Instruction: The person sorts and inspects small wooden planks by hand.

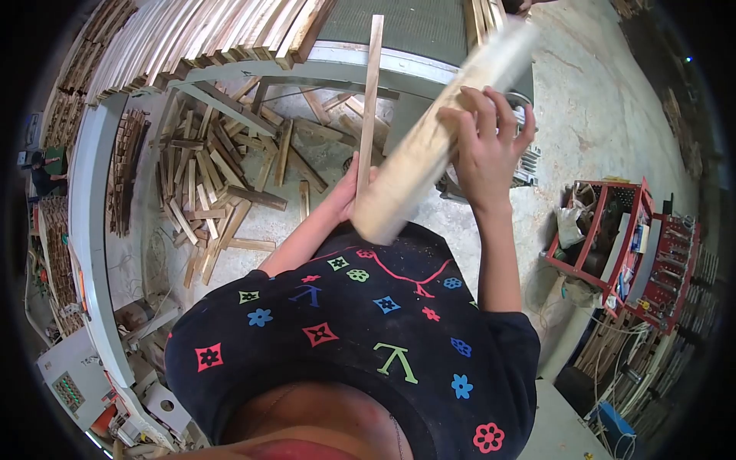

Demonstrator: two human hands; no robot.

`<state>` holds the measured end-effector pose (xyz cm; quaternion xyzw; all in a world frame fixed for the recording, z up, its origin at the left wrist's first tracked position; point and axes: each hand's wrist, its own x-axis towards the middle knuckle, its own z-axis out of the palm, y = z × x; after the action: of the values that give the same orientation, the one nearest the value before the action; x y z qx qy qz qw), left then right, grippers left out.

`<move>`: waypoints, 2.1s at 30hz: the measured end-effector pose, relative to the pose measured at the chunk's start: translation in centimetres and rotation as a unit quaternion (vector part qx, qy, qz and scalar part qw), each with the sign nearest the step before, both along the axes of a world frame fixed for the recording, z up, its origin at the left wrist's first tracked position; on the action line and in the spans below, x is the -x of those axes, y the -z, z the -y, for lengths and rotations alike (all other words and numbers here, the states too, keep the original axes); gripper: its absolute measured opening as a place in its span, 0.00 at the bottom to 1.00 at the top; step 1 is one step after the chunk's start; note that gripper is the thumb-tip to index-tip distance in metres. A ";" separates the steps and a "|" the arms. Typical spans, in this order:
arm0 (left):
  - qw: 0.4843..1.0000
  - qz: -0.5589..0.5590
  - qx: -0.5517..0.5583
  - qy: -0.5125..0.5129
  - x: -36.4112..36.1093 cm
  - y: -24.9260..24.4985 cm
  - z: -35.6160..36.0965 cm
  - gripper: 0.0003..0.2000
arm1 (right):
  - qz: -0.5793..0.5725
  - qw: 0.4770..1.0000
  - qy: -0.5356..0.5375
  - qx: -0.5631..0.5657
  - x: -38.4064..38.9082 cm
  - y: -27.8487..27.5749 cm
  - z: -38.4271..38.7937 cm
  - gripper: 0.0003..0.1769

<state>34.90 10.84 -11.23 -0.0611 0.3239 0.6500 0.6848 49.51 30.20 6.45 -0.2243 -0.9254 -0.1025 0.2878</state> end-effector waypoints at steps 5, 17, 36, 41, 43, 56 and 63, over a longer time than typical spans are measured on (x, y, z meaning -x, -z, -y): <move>0.997 0.043 -0.041 0.057 1.1 -0.5 0.8 0.36 | 0.056 0.988 -0.147 -0.009 2.7 4.4 -0.9 0.07; 0.989 0.073 -0.081 0.102 1.2 -1.4 2.3 0.37 | -0.147 0.809 -0.091 0.562 7.3 9.4 4.8 0.45; 0.995 -0.003 -0.090 0.045 10.7 0.1 1.1 0.46 | -0.161 0.793 -0.094 0.580 31.8 7.9 -15.5 0.48; 0.999 -0.011 -0.015 0.033 10.4 1.4 5.3 0.44 | 0.058 0.912 0.393 0.098 19.4 5.9 -20.8 0.48; 0.999 -0.002 -0.013 0.040 10.0 1.4 5.9 0.43 | 0.122 0.857 0.380 0.325 16.3 5.7 -24.0 0.53; 0.976 0.109 -0.143 0.121 -0.4 -1.0 -6.2 0.49 | 0.029 0.905 0.234 0.354 7.7 5.6 -2.9 0.55; 0.985 0.090 -0.119 0.083 -3.2 -3.3 -5.0 0.47 | -0.022 0.912 0.134 0.388 2.0 6.4 6.2 0.50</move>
<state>38.13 15.85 -7.96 -0.0100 0.1850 0.6171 0.7648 47.52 23.97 0.03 -0.4421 -0.8472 0.2318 0.1818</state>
